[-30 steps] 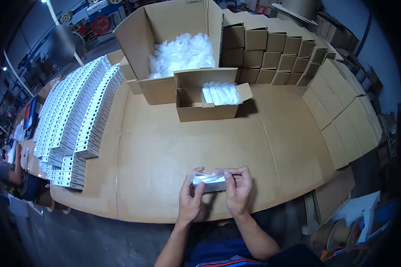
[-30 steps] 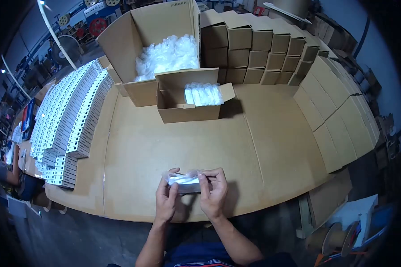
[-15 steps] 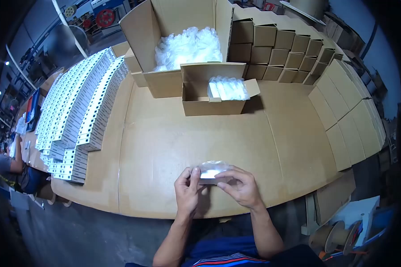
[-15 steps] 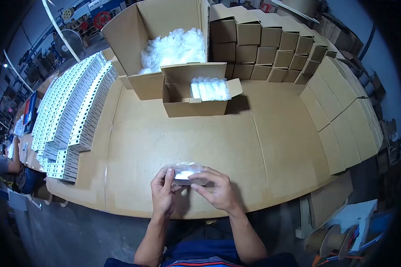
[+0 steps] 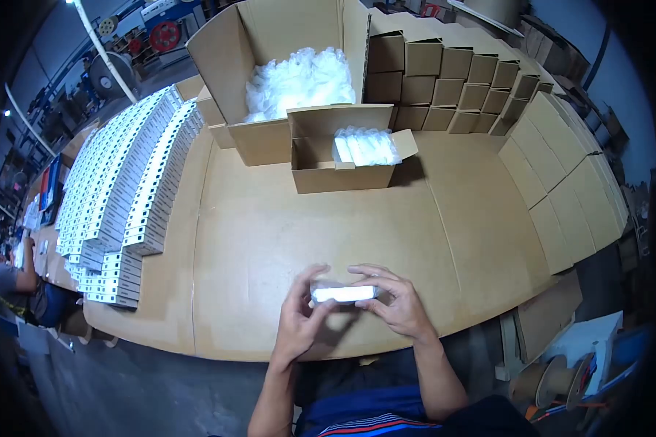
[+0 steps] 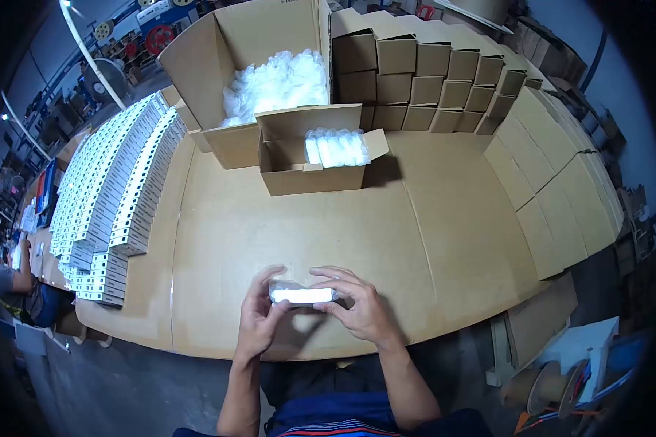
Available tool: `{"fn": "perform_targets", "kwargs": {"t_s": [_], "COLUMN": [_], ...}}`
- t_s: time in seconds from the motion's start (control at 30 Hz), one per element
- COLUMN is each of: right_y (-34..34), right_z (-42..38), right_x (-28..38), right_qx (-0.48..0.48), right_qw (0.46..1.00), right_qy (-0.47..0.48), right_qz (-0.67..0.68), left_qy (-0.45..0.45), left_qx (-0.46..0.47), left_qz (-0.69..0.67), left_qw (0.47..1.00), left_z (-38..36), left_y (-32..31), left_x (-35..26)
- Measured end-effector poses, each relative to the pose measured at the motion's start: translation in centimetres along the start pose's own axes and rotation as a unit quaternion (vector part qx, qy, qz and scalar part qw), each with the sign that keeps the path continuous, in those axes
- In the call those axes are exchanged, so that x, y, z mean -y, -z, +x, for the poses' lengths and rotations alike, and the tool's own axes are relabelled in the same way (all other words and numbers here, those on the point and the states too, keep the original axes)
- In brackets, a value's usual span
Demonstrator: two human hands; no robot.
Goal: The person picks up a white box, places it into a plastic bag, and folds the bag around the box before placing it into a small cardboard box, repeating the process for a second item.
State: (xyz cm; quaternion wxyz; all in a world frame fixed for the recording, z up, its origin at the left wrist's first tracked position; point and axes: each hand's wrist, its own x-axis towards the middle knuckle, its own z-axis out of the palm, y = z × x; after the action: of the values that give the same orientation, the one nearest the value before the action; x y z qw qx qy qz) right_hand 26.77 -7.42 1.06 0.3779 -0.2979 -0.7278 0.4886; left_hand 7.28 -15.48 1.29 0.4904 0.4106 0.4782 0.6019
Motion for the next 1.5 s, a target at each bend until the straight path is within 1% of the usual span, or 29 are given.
{"fn": "perform_targets", "kwargs": {"t_s": [0.03, 0.07, 0.1, 0.13, 0.23, 0.33, 0.43, 0.53, 0.57, 0.63, 0.67, 0.7, 0.73, 0.77, 0.8, 0.83, 0.87, 0.93, 0.97, 1.07, 1.1, 1.2, 1.23, 1.33, 1.37, 1.47, 1.5], "right_y": [0.1, 0.2, 0.3, 0.4, 0.4, 1.7, 2.6, 2.6, 2.5, 2.5, 2.7, 2.9, 3.2, 3.3, 3.2, 3.0, 2.6, 2.0, 1.8, 1.2, 0.9, 1.0, 0.8, 0.9, 1.1, 1.1, 0.8], "right_z": [0.1, 0.0, -0.1, 0.0, 0.4, 1.3, 2.8, 4.1, 4.7, 5.9, 6.6, 7.3, 8.2, 9.2, 10.2, 11.6, 12.9, 15.4, 16.6, 19.3, 19.7, 20.8, 21.0, 21.4, 21.7, 22.1, 22.1], "right_x": [0.0, 0.1, 0.4, 0.8, 2.4, 2.2, 2.8, 4.4, 4.7, 5.0, 5.0, 4.9, 4.6, 4.1, 4.0, 4.1, 4.3, 4.6, 4.3, 3.4, 3.4, 1.6, 1.2, 0.1, -0.5, -1.3, -1.2], "right_qx": [-0.007, 0.002, 0.011, 0.02, -0.028, 0.073, 0.14, 0.196, 0.197, 0.194, 0.162, 0.131, 0.1, 0.057, 0.003, -0.049, -0.102, -0.168, -0.186, -0.226, -0.228, -0.223, -0.222, -0.213, -0.211, -0.202, -0.194], "right_qw": [1.0, 1.0, 1.0, 0.999, 0.997, 0.988, 0.964, 0.962, 0.963, 0.965, 0.969, 0.973, 0.975, 0.981, 0.989, 0.992, 0.992, 0.979, 0.971, 0.944, 0.937, 0.905, 0.91, 0.894, 0.896, 0.902, 0.917], "right_qy": [0.009, -0.005, -0.018, -0.032, -0.052, 0.037, 0.113, 0.031, 0.038, 0.05, 0.058, 0.065, 0.072, 0.052, 0.045, 0.039, 0.034, 0.07, 0.093, 0.161, 0.15, 0.185, 0.177, 0.185, 0.19, 0.172, 0.133], "right_qz": [0.005, -0.001, -0.007, -0.013, -0.048, -0.131, -0.195, -0.186, -0.18, -0.171, -0.175, -0.179, -0.182, -0.179, -0.143, -0.105, -0.067, -0.092, -0.119, -0.181, -0.216, -0.311, -0.301, -0.349, -0.342, -0.342, -0.321], "left_qy": [-0.032, -0.065, -0.026, -0.016, 0.012, 0.035, 0.037, 0.038, 0.025, 0.038, 0.043, 0.01, -0.031, -0.072, -0.112, -0.171, -0.203, -0.263, -0.248, -0.3, -0.298, -0.309, -0.3, -0.3, -0.318, -0.315, -0.308], "left_qx": [0.034, 0.068, 0.048, 0.048, 0.044, 0.042, 0.054, 0.059, 0.08, 0.068, 0.063, 0.025, 0.001, -0.024, -0.051, -0.051, -0.035, -0.004, 0.017, 0.029, 0.035, 0.052, 0.061, 0.065, 0.056, 0.069, 0.079], "left_qz": [0.072, 0.144, 0.101, 0.103, 0.107, 0.094, 0.119, 0.089, 0.1, 0.075, 0.062, 0.055, 0.158, 0.259, 0.356, 0.397, 0.43, 0.492, 0.502, 0.551, 0.565, 0.625, 0.641, 0.63, 0.615, 0.59, 0.589], "left_qw": [0.996, 0.985, 0.993, 0.993, 0.993, 0.994, 0.991, 0.994, 0.991, 0.994, 0.995, 0.998, 0.987, 0.963, 0.926, 0.9, 0.879, 0.83, 0.828, 0.778, 0.768, 0.715, 0.704, 0.714, 0.72, 0.74, 0.743], "left_z": [0.1, 0.1, 0.1, 0.1, 0.3, 0.5, 0.9, 1.6, 2.1, 2.8, 3.3, 3.9, 4.6, 5.7, 6.6, 7.7, 9.0, 11.4, 12.4, 16.2, 17.0, 19.4, 20.0, 20.2, 20.4, 20.6, 20.6], "left_y": [0.4, 0.6, 0.5, 0.7, 1.2, 1.6, 2.4, 2.5, 3.1, 3.1, 3.0, 3.0, 3.2, 3.2, 3.4, 3.9, 4.2, 4.5, 4.1, 2.9, 2.5, 2.2, 2.2, 2.2, 2.4, 2.7, 2.8], "left_x": [0.3, 0.4, 0.2, 0.3, 0.8, 0.8, 1.5, 0.4, 1.1, 0.1, -0.3, -0.1, -0.6, -1.5, -2.2, -2.0, -1.8, -1.9, -2.5, -2.2, -2.3, -1.1, -0.4, 0.7, 1.3, 1.3, 1.1]}}
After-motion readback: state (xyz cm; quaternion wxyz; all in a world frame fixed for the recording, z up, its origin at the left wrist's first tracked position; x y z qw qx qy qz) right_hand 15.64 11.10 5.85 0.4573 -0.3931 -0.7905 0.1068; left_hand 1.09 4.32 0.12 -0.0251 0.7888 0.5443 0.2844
